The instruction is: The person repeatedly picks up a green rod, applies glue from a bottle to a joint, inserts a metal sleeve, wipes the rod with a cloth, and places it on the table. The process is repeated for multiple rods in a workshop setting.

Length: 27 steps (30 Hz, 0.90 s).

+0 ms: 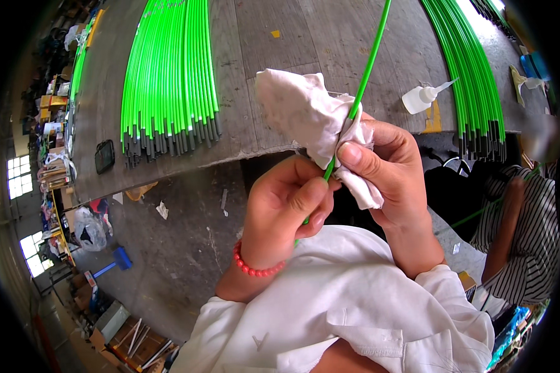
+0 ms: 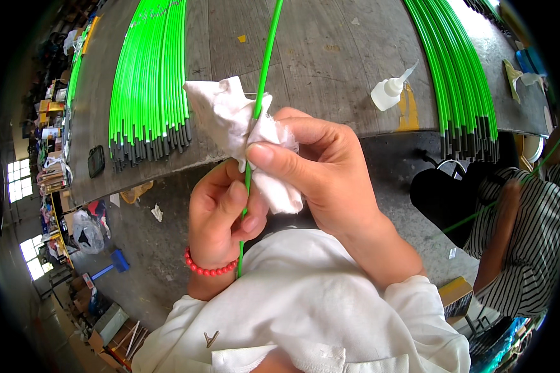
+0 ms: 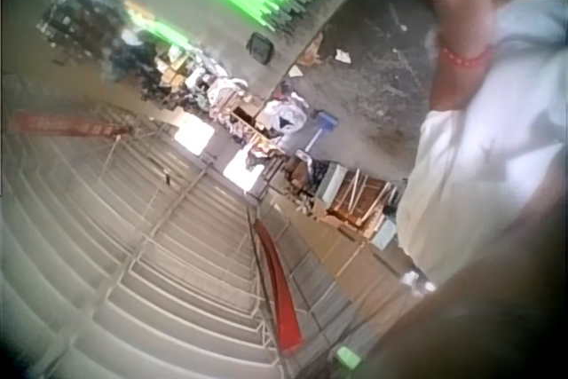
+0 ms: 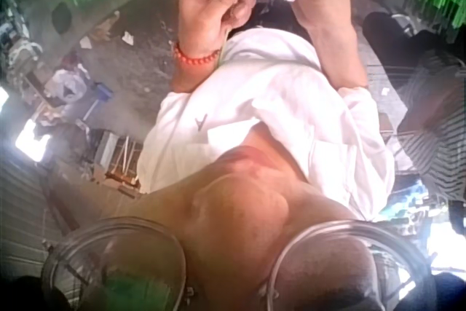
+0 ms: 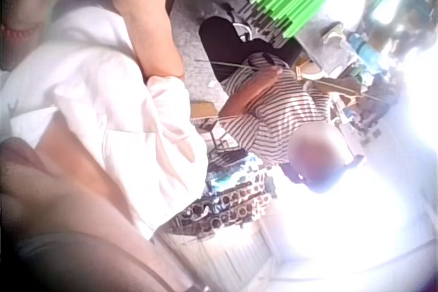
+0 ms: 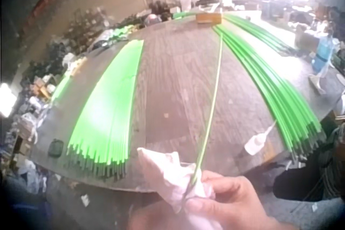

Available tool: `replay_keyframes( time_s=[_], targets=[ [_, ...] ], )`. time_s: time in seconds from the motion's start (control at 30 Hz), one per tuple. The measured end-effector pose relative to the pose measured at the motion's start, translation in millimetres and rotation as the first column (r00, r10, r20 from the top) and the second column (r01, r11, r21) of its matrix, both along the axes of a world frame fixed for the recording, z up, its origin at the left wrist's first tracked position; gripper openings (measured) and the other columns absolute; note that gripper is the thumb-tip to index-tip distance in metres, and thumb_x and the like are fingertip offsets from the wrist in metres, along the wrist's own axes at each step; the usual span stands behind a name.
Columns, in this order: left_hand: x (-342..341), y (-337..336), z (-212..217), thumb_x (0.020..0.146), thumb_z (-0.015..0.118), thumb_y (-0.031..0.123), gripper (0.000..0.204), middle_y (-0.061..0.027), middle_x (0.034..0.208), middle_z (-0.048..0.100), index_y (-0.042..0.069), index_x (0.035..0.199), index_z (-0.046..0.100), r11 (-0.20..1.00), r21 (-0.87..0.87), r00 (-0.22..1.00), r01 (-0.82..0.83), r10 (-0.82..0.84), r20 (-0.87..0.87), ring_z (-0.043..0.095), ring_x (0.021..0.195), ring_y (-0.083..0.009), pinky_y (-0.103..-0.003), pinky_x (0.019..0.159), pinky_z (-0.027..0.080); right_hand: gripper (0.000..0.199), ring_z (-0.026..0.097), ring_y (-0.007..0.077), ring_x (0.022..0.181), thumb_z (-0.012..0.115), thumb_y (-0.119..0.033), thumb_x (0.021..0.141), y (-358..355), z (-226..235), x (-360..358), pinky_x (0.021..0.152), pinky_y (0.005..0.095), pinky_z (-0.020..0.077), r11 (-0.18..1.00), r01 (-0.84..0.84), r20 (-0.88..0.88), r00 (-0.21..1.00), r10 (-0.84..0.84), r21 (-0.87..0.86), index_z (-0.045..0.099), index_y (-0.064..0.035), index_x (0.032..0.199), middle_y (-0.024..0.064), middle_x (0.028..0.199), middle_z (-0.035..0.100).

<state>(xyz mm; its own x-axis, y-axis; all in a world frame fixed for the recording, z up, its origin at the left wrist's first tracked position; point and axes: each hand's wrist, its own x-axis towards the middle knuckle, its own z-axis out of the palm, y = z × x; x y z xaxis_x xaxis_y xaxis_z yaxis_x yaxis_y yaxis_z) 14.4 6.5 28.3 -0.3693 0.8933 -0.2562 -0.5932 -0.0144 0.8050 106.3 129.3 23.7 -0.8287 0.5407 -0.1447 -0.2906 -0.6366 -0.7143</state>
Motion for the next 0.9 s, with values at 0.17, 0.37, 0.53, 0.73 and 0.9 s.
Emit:
replay_keyframes(
  time_s=[0.17, 0.37, 0.53, 0.73, 0.9],
  targets=[
    [-3.3, -0.5, -9.9, 0.09, 0.056, 0.023, 0.024, -0.0022, 0.06, 0.05, 0.0, 0.084, 0.051, 0.993, 0.115, 0.999, 0.039, -0.036, -0.03, 0.037, 0.043, -0.0032, -0.018, 0.036, 0.023, 0.009, 0.052, 0.0054, 0.07, 0.066, -0.006, 0.081, 1.4, -9.8, -0.6, 0.06, 0.0206, 0.0397, 0.992, 0.024, -0.004, 1.0, -0.024, 0.127, 0.064, 0.0025, 0.081, -0.0023, 0.079, 0.053],
    [-6.6, -4.4, -5.3, 0.09, 0.056, 0.021, 0.021, -0.001, 0.061, 0.049, 0.001, 0.083, 0.052, 0.996, 0.078, 0.98, 0.053, -0.067, 0.187, 0.033, 0.041, -0.0016, -0.017, 0.036, 0.024, 0.018, 0.058, 0.0084, 0.077, 0.066, -0.011, 0.082, 5.4, -10.7, 4.5, 0.068, 0.0228, 0.046, 0.984, 0.024, 0.006, 1.0, -0.024, -0.174, 0.064, -0.0003, 0.095, 0.0041, 0.087, 0.064],
    [-1.8, 1.3, -2.8, 0.082, 0.064, 0.001, 0.017, -0.0027, 0.072, 0.053, 0.002, 0.081, 0.047, 0.996, 0.045, 0.99, -0.076, 0.071, 0.119, 0.036, 0.045, -0.001, -0.019, 0.036, 0.025, 0.021, 0.061, 0.011, 0.077, 0.068, -0.011, 0.08, 2.9, -3.4, 9.3, 0.067, 0.0248, 0.0496, 0.976, -0.016, 0.018, 1.0, 0.02, -0.216, 0.064, 0.0, 0.097, 0.0068, 0.088, 0.065],
    [0.7, -0.5, -7.0, 0.083, 0.063, 0.003, 0.015, -0.0046, 0.072, 0.055, 0.002, 0.081, 0.048, 0.994, 0.075, 0.995, -0.075, 0.07, 0.074, 0.039, 0.044, -0.0026, -0.019, 0.036, 0.026, 0.022, 0.062, 0.0111, 0.077, 0.07, -0.004, 0.076, 2.5, -4.0, 1.5, 0.067, 0.0235, 0.0499, 0.968, -0.033, -0.005, 0.999, 0.033, -0.247, 0.063, 0.0002, 0.096, 0.0063, 0.088, 0.065],
    [-0.1, -2.1, -6.9, 0.087, 0.059, 0.01, 0.014, -0.0041, 0.066, 0.054, 0.002, 0.08, 0.05, 0.997, 0.071, 0.999, -0.041, 0.039, 0.035, 0.039, 0.043, -0.0031, -0.018, 0.037, 0.027, 0.019, 0.061, 0.0097, 0.075, 0.068, -0.005, 0.079, 1.6, -5.9, 1.3, 0.065, 0.0226, 0.0488, 0.981, -0.071, -0.003, 0.997, 0.072, -0.179, 0.062, 0.0007, 0.096, 0.0055, 0.086, 0.065]
  ],
)
